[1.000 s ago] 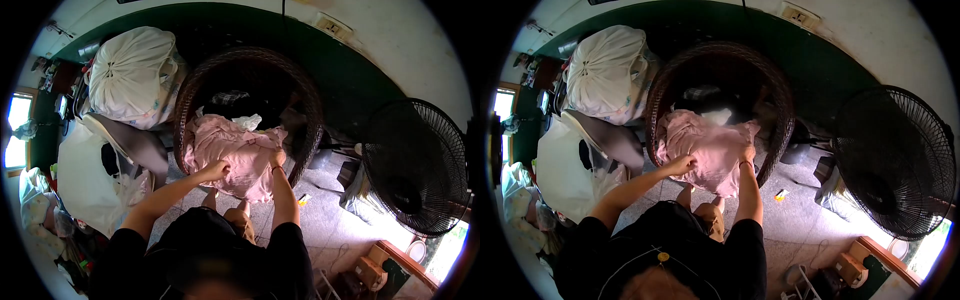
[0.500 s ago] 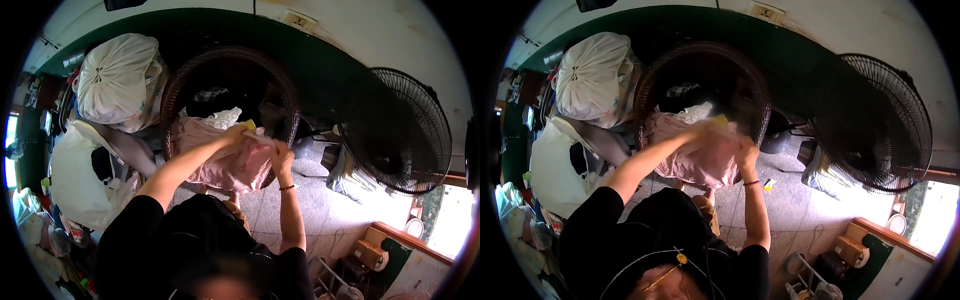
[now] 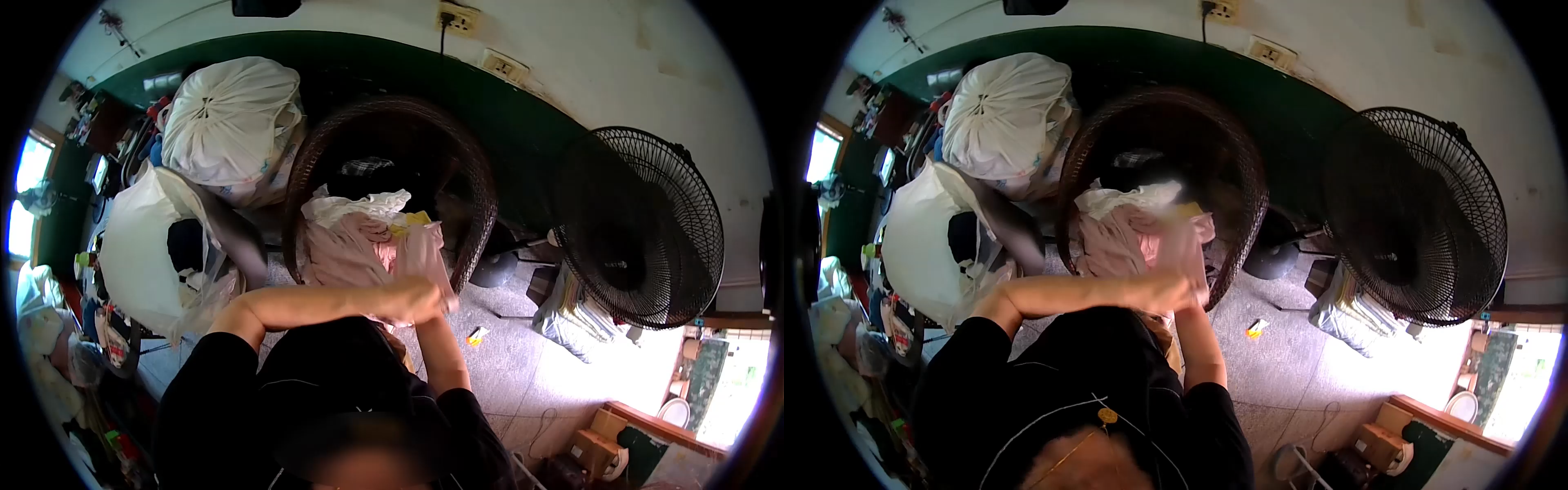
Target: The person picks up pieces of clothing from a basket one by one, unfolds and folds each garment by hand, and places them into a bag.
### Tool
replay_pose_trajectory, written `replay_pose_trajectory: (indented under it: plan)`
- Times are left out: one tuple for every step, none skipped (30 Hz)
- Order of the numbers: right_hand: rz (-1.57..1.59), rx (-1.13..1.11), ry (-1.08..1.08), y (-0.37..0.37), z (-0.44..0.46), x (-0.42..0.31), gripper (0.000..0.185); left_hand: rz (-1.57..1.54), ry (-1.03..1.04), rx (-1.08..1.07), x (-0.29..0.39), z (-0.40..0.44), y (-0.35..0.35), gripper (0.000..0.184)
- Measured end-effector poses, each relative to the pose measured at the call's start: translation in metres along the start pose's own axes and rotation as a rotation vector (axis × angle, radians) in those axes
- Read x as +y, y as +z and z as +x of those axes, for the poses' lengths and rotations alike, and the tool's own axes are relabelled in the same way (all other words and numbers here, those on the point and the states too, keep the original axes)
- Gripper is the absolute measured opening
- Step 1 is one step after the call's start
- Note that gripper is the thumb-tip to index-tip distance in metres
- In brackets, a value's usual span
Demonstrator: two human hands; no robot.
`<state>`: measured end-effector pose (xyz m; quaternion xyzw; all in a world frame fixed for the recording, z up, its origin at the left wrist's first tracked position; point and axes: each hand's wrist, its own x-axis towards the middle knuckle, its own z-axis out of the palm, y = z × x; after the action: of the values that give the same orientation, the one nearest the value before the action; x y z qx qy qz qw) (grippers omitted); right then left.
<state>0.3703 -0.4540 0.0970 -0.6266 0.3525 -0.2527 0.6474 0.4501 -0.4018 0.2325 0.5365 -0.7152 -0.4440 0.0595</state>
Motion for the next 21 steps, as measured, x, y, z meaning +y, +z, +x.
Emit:
replay_pose_trajectory:
  plan:
    - [0.015,-0.034,0.038,-0.005,-0.004,-0.006,0.02,-0.08,0.046,-0.078,0.029,-0.02,-0.008,0.033]
    - [0.015,-0.045,0.055,-0.012,-0.01,-0.013,0.02,-0.11,0.187,-0.055,0.041,-0.03,0.001,0.031]
    - [0.012,-0.049,0.067,-0.018,-0.016,-0.018,0.02,-0.14,0.329,-0.031,0.051,-0.039,0.007,0.03]
    - [0.008,-0.052,0.074,-0.022,-0.018,-0.022,0.02,-0.212,0.457,-0.019,0.064,-0.048,0.003,0.025]
    - [0.008,-0.057,0.071,-0.023,-0.019,-0.025,0.021,-0.283,0.588,-0.005,0.076,-0.058,-0.004,0.022]
    - [0.004,-0.054,0.068,-0.025,-0.019,-0.029,0.021,-0.284,0.582,0.008,0.085,-0.065,-0.01,0.022]
    - [0.0,-0.049,0.065,-0.027,-0.02,-0.033,0.021,-0.327,0.665,0.013,0.093,-0.071,-0.016,0.021]
    - [-0.004,-0.048,0.06,-0.028,-0.019,-0.038,0.022,-0.367,0.749,0.017,0.1,-0.077,-0.022,0.022]
    - [-0.007,-0.045,0.052,-0.029,-0.019,-0.042,0.022,-0.363,0.744,0.027,0.104,-0.084,-0.027,0.022]
    - [-0.007,-0.043,0.043,-0.029,-0.018,-0.046,0.022,-0.378,0.775,0.031,0.108,-0.091,-0.032,0.025]
    - [-0.007,-0.04,0.034,-0.029,-0.016,-0.051,0.023,-0.392,0.806,0.034,0.112,-0.098,-0.037,0.027]
    - [-0.009,-0.038,0.025,-0.029,-0.015,-0.055,0.023,-0.448,0.901,0.059,0.119,-0.104,-0.045,0.033]
    - [-0.008,-0.037,0.019,-0.029,-0.013,-0.06,0.023,-0.446,0.899,0.064,0.12,-0.109,-0.045,0.033]
    - [-0.012,-0.037,0.008,-0.028,-0.012,-0.065,0.024,-0.427,0.913,0.08,0.12,-0.114,-0.044,0.038]
    - [-0.013,-0.038,0.004,-0.027,-0.01,-0.068,0.024,-0.41,0.927,0.097,0.12,-0.12,-0.042,0.044]
    - [-0.012,-0.039,-0.002,-0.026,-0.008,-0.072,0.024,-0.397,0.934,0.11,0.119,-0.125,-0.042,0.047]
    - [-0.014,-0.042,-0.005,-0.025,-0.006,-0.076,0.025,-0.384,0.942,0.123,0.118,-0.13,-0.042,0.05]
    - [-0.015,-0.044,-0.008,-0.024,-0.006,-0.079,0.025,-0.345,0.965,0.149,0.118,-0.135,-0.044,0.053]
    - [-0.015,-0.047,-0.011,-0.023,-0.004,-0.082,0.025,-0.304,0.987,0.176,0.119,-0.141,-0.047,0.057]
    - [-0.015,-0.052,-0.012,-0.022,-0.004,-0.085,0.026,-0.345,0.957,0.163,0.121,-0.149,-0.052,0.017]
    - [-0.016,-0.058,-0.014,-0.021,-0.003,-0.087,0.026,-0.338,0.958,0.173,0.12,-0.155,-0.052,0.017]
